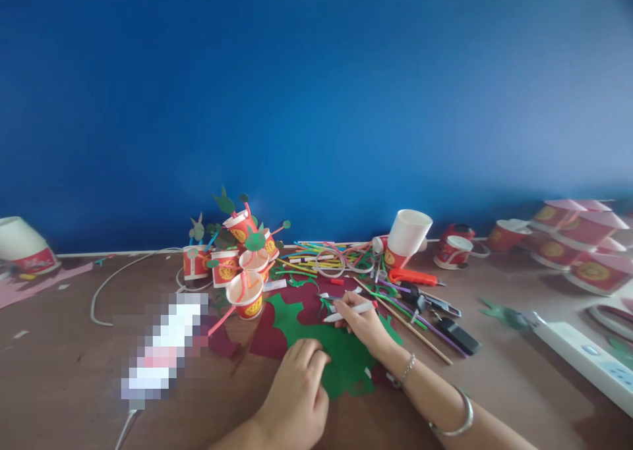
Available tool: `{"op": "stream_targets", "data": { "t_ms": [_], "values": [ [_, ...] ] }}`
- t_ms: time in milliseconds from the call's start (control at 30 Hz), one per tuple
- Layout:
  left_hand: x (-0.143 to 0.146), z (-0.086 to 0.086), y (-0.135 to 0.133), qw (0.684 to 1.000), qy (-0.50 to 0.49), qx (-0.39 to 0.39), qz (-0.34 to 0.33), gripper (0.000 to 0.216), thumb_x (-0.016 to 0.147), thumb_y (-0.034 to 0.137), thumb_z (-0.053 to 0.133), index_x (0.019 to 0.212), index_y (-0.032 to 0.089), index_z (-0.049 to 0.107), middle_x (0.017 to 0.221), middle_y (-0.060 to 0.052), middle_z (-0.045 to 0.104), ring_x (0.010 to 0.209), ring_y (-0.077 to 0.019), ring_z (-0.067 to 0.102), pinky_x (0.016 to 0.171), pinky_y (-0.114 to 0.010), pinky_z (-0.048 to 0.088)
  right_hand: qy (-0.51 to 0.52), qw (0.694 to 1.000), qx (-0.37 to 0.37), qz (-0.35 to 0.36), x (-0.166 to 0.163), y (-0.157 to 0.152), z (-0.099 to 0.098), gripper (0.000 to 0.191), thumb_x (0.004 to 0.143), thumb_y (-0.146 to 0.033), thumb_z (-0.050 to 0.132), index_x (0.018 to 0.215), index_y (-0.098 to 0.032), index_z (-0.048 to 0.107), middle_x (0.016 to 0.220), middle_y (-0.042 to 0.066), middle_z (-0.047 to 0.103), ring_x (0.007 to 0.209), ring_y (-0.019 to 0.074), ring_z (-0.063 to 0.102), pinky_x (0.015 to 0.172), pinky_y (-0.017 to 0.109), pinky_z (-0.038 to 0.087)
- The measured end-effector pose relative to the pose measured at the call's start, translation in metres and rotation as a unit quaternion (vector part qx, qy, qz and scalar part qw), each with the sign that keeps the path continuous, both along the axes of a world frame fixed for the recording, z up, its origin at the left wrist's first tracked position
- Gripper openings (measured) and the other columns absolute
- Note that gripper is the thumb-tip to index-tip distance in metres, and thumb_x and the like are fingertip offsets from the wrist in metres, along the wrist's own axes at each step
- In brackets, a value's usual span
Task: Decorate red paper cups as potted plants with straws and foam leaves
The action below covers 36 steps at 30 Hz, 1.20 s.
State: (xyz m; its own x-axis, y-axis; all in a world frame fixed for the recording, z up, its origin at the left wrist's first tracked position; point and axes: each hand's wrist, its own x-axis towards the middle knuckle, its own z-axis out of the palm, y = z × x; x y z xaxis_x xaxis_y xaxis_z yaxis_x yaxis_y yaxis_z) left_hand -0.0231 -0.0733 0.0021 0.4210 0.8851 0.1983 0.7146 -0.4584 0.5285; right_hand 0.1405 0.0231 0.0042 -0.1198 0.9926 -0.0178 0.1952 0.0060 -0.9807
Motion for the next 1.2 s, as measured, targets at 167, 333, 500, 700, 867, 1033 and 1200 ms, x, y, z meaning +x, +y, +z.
{"op": "stream_targets", "data": {
  "t_ms": [167, 333, 500, 700, 867, 1033, 1200],
  "values": [
    [-0.006, 0.009, 0.025, 0.991, 0.036, 0.014, 0.126, 0.039, 0.063, -0.002, 0.040, 0.094, 0.018, 0.055, 0.095, -0.007, 0.055, 0.093, -0.0238, 0.051, 0.082, -0.039, 0.043, -0.010, 0.998, 0.055, 0.039, 0.001, -0.002, 0.002, 0.035, 0.083, -0.054, 0.049, 0.071, -0.020, 0.051, 0.064, 0.000, 0.058, 0.059, 0.0135, 0.053, 0.055, 0.024, 0.043],
    [-0.015, 0.005, 0.072, 0.994, 0.024, 0.062, 0.091, 0.034, 0.070, 0.002, 0.043, 0.098, 0.017, 0.055, 0.097, -0.007, 0.056, 0.097, -0.0235, 0.051, 0.085, -0.039, 0.043, -0.021, 0.997, 0.062, 0.030, 0.002, -0.003, 0.003, 0.031, 0.084, -0.050, 0.049, 0.073, -0.021, 0.051, 0.065, -0.001, 0.056, 0.062, 0.0142, 0.053, 0.056, 0.024, 0.041],
    [-0.023, -0.002, 0.094, 0.995, -0.041, 0.089, 0.018, 0.030, 0.078, 0.004, 0.042, 0.101, 0.018, 0.056, 0.101, -0.008, 0.056, 0.101, -0.0215, 0.052, 0.090, -0.037, 0.043, -0.027, 0.998, 0.044, 0.040, 0.006, -0.002, 0.002, 0.029, 0.080, -0.040, 0.055, 0.061, -0.021, 0.044, 0.050, -0.003, 0.055, 0.049, 0.0117, 0.048, 0.048, 0.023, 0.035],
    [-0.028, -0.003, 0.095, 0.993, -0.099, 0.059, 0.005, 0.024, 0.081, 0.009, 0.046, 0.100, 0.018, 0.057, 0.104, -0.009, 0.057, 0.103, -0.0208, 0.052, 0.093, -0.037, 0.044, -0.028, 0.996, 0.003, 0.090, 0.004, 0.000, 0.006, 0.028, 0.074, -0.036, 0.061, 0.059, -0.021, 0.043, 0.044, -0.004, 0.056, 0.043, 0.0116, 0.052, 0.044, 0.020, 0.033],
    [-0.030, -0.004, 0.099, 0.989, -0.146, 0.032, 0.023, 0.019, 0.082, 0.013, 0.050, 0.097, 0.018, 0.059, 0.104, -0.008, 0.060, 0.105, -0.0203, 0.054, 0.094, -0.036, 0.044, -0.050, 0.995, -0.004, 0.092, 0.004, 0.001, 0.004, 0.028, 0.075, -0.034, 0.059, 0.056, -0.021, 0.042, 0.041, -0.004, 0.055, 0.041, 0.0114, 0.055, 0.042, 0.019, 0.032],
    [-0.031, -0.003, 0.100, 0.987, -0.159, 0.022, 0.024, 0.018, 0.082, 0.016, 0.051, 0.096, 0.021, 0.060, 0.104, -0.007, 0.061, 0.105, -0.0211, 0.055, 0.094, -0.037, 0.044, -0.053, 0.995, 0.001, 0.084, 0.004, 0.001, 0.002, 0.030, 0.074, -0.034, 0.058, 0.054, -0.021, 0.039, 0.040, -0.005, 0.054, 0.041, 0.0123, 0.058, 0.040, 0.018, 0.033],
    [-0.030, -0.001, 0.099, 0.987, -0.158, 0.020, 0.025, 0.018, 0.081, 0.014, 0.051, 0.094, 0.020, 0.061, 0.103, -0.007, 0.061, 0.102, -0.0209, 0.056, 0.093, -0.038, 0.045, -0.052, 0.995, -0.005, 0.085, 0.003, 0.000, 0.002, 0.029, 0.072, -0.033, 0.059, 0.054, -0.021, 0.038, 0.039, -0.006, 0.052, 0.040, 0.0117, 0.056, 0.037, 0.017, 0.031]
  ]
}}
